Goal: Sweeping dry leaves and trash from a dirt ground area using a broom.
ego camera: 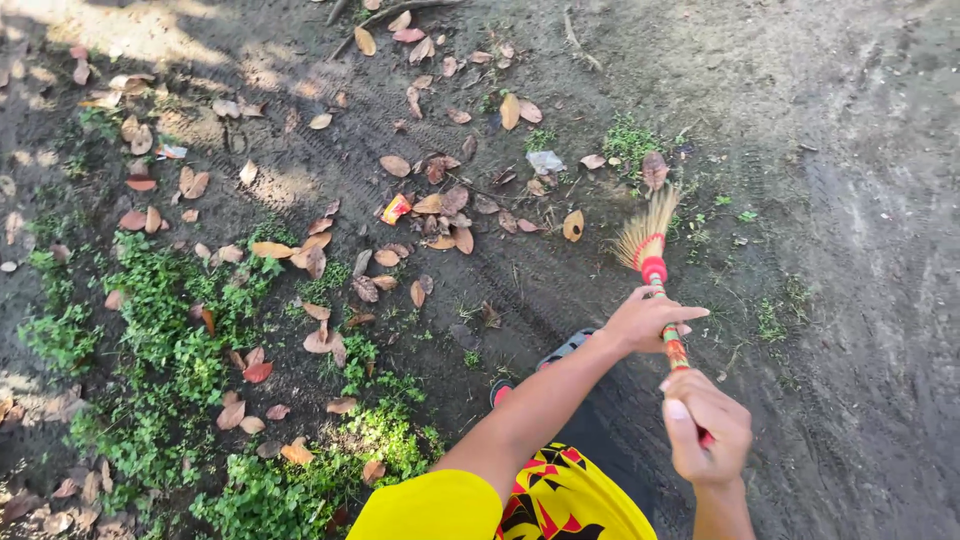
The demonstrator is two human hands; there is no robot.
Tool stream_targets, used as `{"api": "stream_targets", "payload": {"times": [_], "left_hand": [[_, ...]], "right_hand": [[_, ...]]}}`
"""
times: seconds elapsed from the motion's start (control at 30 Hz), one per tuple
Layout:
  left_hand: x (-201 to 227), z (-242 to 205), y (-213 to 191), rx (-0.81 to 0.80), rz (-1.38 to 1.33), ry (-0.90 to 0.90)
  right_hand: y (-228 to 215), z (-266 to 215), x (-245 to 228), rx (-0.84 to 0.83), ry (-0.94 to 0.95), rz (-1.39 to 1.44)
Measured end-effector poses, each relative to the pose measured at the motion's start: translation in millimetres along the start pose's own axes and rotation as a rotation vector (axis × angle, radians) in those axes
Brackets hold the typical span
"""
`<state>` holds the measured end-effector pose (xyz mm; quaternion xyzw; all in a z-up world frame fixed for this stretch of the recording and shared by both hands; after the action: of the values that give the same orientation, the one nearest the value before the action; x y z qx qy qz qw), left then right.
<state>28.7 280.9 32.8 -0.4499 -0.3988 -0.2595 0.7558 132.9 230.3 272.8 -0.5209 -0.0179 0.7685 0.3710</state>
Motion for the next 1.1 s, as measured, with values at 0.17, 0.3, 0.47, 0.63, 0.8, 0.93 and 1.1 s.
{"api": "stream_targets", "payload": {"times": [0.17,0.3,0.47,0.63,0.8,0.93,1.1], "left_hand": [[-70.7,-0.3,3.2,-0.049,0.055,-0.057],[-99.1,-17.4,-44.0,-0.151,0.214,-0.138],[-155.7,-28.2,-93.0,-0.236,0.313,-0.281],[-163.8,1.6,-110.9,-0.247,0.361,-0.321],[-164.1,42.8,-109.9,-0.286,0.490,-0.353],[-151.2,77.2,-101.2,-0.261,0.495,-0.321],[-116.0,132.6,-67.8,-0.261,0.347,-0.210]], "right_hand": [[18.6,11.4,63.6,-0.052,0.084,0.062],[31.6,12.5,112.7,-0.008,0.151,0.330],[70.8,34.7,138.2,-0.094,0.128,0.409],[56.7,58.2,153.2,-0.066,0.163,0.465],[17.9,50.3,196.1,0.086,0.249,0.568],[-16.6,39.6,220.9,0.157,0.295,0.589],[-65.3,72.2,191.7,0.252,0.177,0.515]]}}
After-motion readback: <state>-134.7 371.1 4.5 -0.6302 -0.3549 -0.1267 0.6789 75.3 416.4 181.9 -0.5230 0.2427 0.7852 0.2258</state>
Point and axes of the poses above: each hand's wrist, its own z-axis towards the middle knuckle, its own y-axis out of the palm, x = y × z, the point moved 8 cm from there along z, towards the middle knuckle, and after that the axes turned 12 degrees about -z, right-handed, at the moved point
